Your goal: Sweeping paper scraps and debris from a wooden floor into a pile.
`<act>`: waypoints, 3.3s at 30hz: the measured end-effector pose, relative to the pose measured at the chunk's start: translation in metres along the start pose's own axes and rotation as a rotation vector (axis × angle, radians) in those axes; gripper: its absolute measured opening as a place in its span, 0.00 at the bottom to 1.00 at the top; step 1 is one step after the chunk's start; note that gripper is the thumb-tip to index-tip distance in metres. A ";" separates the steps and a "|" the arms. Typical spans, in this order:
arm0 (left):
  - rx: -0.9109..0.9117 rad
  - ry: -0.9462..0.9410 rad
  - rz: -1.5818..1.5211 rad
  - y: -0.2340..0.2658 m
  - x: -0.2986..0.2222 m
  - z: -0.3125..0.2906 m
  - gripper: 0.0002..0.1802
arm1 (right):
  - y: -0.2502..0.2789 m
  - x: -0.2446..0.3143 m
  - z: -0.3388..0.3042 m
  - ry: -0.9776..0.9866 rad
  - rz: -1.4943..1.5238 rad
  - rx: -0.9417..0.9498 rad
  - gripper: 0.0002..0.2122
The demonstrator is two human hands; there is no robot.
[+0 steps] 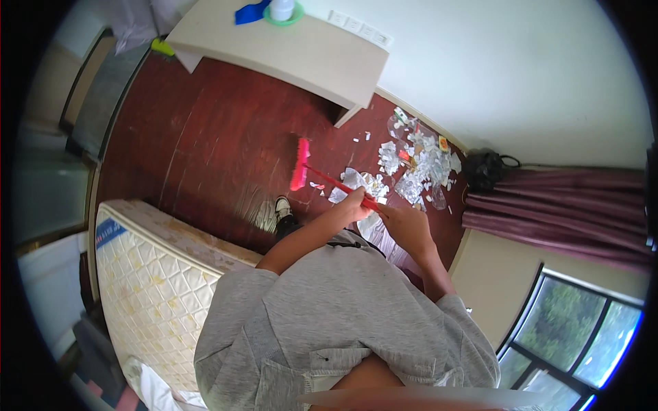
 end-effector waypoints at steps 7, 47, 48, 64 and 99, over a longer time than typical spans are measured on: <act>0.429 0.383 0.045 -0.091 0.100 0.062 0.03 | 0.010 -0.062 -0.083 -0.048 -0.038 -0.284 0.05; -0.715 0.805 0.585 0.064 0.152 0.114 0.14 | -0.103 -0.058 -0.183 -1.646 0.801 -0.249 0.08; -0.717 0.809 0.592 0.062 0.148 0.110 0.14 | -0.108 -0.053 -0.180 -1.654 0.835 -0.236 0.10; 0.275 1.363 0.611 -0.020 0.069 0.131 0.22 | -0.250 -0.157 -0.064 -1.561 0.958 -0.343 0.19; -0.799 1.634 1.343 0.090 0.126 -0.185 0.07 | -0.045 0.257 -0.170 -1.974 1.135 -1.091 0.15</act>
Point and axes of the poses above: each hand's wrist, its own z-axis towards the middle knuckle, its own y-axis out of the back of the hand, x = y × z, the point moved 8 cm from there along z, towards the middle knuckle, and after that the axes turned 13 degrees about y, right-handed, at the moved point
